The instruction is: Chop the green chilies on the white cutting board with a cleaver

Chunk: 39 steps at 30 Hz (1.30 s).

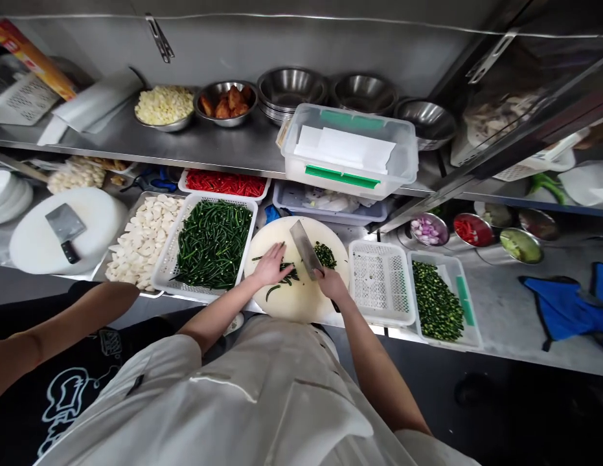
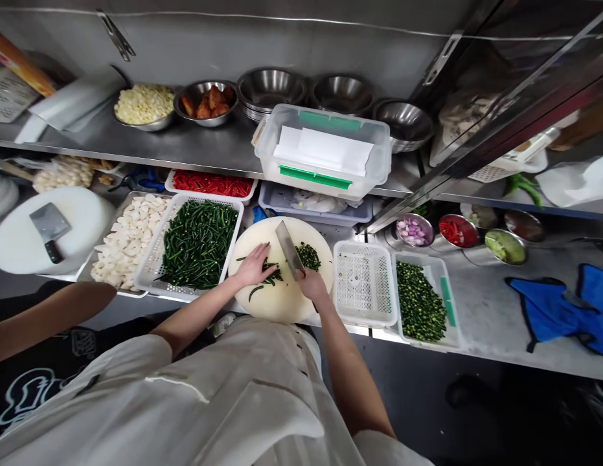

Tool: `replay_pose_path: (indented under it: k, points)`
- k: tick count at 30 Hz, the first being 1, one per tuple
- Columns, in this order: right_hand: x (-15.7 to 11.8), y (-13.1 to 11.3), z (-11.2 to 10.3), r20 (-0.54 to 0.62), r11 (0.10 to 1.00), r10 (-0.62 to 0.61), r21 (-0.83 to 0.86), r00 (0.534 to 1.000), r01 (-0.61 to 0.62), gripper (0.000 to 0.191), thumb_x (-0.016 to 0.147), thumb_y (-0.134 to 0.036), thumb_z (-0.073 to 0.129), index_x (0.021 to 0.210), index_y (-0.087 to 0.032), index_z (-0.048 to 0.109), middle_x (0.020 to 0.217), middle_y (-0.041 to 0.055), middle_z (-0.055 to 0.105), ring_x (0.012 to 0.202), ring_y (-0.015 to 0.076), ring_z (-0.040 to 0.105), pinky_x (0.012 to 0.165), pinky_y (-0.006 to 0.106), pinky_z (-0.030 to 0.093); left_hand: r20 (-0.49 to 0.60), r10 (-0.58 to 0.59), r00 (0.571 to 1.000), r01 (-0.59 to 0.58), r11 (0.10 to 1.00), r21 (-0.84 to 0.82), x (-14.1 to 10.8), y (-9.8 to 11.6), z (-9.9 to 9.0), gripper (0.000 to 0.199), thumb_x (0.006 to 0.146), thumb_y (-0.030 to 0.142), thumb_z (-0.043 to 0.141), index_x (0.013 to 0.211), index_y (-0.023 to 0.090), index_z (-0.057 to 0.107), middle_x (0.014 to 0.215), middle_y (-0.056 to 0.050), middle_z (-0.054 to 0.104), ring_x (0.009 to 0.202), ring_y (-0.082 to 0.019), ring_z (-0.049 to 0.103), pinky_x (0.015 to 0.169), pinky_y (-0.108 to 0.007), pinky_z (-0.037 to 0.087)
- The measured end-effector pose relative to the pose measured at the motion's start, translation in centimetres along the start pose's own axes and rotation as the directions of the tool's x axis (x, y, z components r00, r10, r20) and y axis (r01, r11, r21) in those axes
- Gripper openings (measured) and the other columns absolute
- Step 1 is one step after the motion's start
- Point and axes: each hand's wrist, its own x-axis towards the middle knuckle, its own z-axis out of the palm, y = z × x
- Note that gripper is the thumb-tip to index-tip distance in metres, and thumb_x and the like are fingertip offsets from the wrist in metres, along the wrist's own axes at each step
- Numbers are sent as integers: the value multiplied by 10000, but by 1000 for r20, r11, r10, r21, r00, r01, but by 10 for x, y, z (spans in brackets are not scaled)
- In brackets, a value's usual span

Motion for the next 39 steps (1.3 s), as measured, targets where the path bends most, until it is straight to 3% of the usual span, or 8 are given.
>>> replay_pose_path:
  k: [3, 5, 11, 16, 20, 26, 31, 39]
  points:
    - [2, 13, -13, -4, 999, 8, -49, 1000, -8, 361, 1134, -373, 447, 1082, -165, 737, 1132, 132, 789, 1056, 235, 727, 825, 260, 447, 89, 107, 990, -113, 991, 67, -17, 19, 11, 1021, 964, 744, 566, 1707, 129, 232, 1766, -208, 247, 1659, -391, 190, 1340, -583, 242]
    - [3, 18, -20, 3, 998, 1, -70, 1000, -1, 371, 1139, -371, 428, 1082, -164, 731, 1121, 137, 791, 1040, 236, 729, 807, 263, 441, 85, 125, 989, -133, 987, 94, -18, 32, 18, 988, 984, 699, 565, 1715, 134, 214, 1774, -195, 231, 1670, -378, 152, 1349, -578, 215]
    - [1, 19, -26, 13, 986, -17, -165, 1000, 19, 390, 1145, -373, 392, 1186, -156, 714, 1181, 162, 785, 1089, 265, 725, 851, 289, 448, -37, 43, 998, -42, 999, 32, 14, 54, 32, 757, 1028, 543, 567, 1647, 146, 385, 1641, -172, 484, 1602, -329, 354, 1325, -507, 328]
    - [-2, 12, -20, 29, 984, 21, -176, 999, -16, 412, 1148, -397, 365, 1271, -173, 688, 1196, 154, 781, 1102, 267, 728, 888, 303, 461, -57, 12, 998, -12, 1000, 3, 10, 52, 26, 741, 925, 540, 721, 1535, 166, 525, 1462, -175, 591, 1474, -356, 482, 1257, -521, 431]
    - [-6, 6, -19, 21, 977, 36, -210, 999, -31, 405, 1147, -398, 353, 1269, -191, 679, 1199, 145, 778, 1112, 274, 727, 906, 323, 472, -63, 49, 997, -47, 998, 38, 7, 47, 11, 685, 879, 527, 776, 1440, 176, 600, 1398, -170, 602, 1434, -375, 478, 1258, -559, 406]
    - [-4, -12, -17, 15, 978, 11, -210, 1000, -7, 389, 1142, -386, 370, 1238, -188, 690, 1213, 162, 771, 1111, 276, 736, 913, 332, 492, 97, 340, 935, -333, 939, -80, 34, 39, 3, 251, 1019, 397, 605, 1187, 246, 715, 1250, -105, 654, 1287, -273, 549, 1137, -443, 501]
    - [-1, -32, -15, 17, 977, 55, -205, 998, -51, 396, 1142, -365, 374, 1272, -157, 685, 1240, 190, 764, 1139, 283, 734, 918, 335, 510, 105, 328, 939, -321, 944, -76, 37, 33, 5, 244, 1021, 390, 600, 1166, 233, 716, 1177, -107, 665, 1204, -272, 574, 1076, -441, 509]
    - [-9, -43, -9, -12, 980, 78, -182, 997, -79, 410, 1146, -357, 368, 1302, -133, 673, 1246, 205, 757, 1151, 281, 733, 947, 332, 513, 146, 381, 913, -365, 923, -125, 37, 28, 2, 211, 1029, 297, 531, 1105, 242, 720, 1163, -99, 668, 1184, -261, 579, 1074, -424, 495]
